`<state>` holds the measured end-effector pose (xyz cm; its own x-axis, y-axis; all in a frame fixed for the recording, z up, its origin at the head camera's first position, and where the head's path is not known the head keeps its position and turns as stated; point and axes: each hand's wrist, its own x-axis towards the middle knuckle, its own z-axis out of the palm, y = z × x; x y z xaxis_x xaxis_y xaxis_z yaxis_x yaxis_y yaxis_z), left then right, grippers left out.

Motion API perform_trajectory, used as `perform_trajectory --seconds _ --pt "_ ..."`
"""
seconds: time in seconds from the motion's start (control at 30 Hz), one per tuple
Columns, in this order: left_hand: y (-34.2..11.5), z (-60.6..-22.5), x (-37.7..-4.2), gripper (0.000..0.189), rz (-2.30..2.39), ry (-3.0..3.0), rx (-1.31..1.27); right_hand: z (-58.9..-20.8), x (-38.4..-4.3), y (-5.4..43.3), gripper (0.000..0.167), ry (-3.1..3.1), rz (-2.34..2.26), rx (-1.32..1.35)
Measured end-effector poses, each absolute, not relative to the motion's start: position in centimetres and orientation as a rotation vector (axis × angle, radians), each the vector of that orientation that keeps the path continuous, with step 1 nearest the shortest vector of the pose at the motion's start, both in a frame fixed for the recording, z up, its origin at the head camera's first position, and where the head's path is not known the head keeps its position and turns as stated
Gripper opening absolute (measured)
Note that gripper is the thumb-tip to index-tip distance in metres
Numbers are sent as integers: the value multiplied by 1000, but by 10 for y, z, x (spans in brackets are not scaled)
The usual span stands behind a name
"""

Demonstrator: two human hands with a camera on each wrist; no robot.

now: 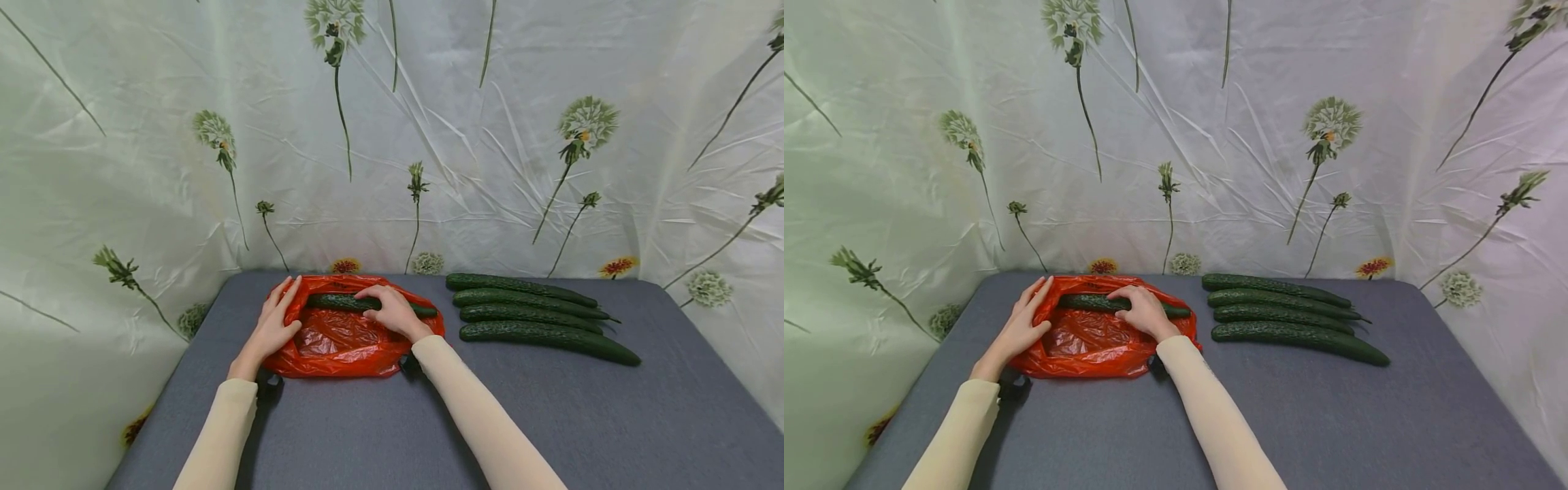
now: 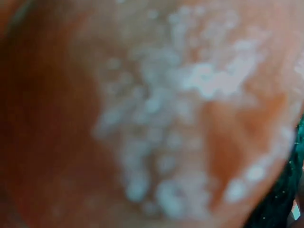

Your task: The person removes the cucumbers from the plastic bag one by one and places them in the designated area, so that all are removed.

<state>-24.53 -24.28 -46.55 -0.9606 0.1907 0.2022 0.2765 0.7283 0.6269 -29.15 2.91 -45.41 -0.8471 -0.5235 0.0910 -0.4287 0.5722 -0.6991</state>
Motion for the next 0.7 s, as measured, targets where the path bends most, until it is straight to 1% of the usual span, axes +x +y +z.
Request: perform_trajectory --seconds 0.2,0.43,0.7 --pt "-243 -465 -244 85 -1054 -2806 -379 -456 -291 29 40 2721 -1071 -854" --pt "-243 -465 -244 85 -1060 -2812 -382 -458 -291 29 52 2797 -943 -894" --pt "-243 -465 -242 84 -1063 -2815 -382 -459 -290 28 52 2784 -992 -927"
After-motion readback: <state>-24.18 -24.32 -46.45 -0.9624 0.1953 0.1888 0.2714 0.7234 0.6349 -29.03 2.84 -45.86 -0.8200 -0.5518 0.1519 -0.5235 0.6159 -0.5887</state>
